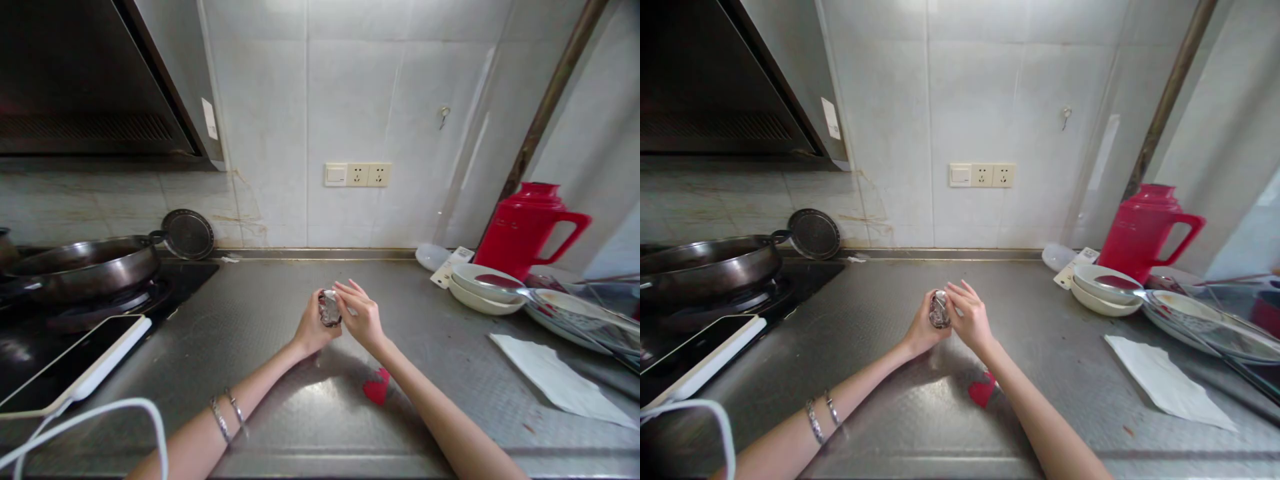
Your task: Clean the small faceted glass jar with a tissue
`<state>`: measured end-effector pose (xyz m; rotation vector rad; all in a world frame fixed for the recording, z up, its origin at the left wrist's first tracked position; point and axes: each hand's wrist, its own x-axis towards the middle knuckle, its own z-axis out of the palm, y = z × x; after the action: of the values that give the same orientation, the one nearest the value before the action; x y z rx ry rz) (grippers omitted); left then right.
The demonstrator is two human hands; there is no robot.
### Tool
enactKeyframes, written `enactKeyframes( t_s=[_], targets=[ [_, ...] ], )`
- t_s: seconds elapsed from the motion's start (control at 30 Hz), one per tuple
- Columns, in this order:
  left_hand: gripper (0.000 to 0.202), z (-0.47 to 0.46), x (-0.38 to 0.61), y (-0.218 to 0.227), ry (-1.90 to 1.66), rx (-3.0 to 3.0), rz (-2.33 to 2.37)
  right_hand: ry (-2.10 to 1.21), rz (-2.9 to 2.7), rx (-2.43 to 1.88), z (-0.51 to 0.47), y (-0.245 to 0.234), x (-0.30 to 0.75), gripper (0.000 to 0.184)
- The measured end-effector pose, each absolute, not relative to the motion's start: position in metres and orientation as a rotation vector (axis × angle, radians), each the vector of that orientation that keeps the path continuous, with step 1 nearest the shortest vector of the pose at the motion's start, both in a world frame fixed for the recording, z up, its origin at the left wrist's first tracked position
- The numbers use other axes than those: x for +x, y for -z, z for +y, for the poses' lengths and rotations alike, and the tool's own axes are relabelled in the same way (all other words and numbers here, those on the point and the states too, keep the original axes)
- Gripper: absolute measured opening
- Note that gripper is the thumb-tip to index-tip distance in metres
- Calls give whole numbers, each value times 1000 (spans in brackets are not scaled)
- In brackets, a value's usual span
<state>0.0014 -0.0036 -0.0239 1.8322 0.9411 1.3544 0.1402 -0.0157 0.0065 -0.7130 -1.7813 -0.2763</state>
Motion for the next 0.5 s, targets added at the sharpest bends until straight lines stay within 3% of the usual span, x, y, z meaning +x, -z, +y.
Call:
enactKeyframes(
  t_s=[0.5],
  targets=[
    [72,-4,1,22,-1341,1876,880,391,-1925,-597,-21,-2,142,32]
  ],
)
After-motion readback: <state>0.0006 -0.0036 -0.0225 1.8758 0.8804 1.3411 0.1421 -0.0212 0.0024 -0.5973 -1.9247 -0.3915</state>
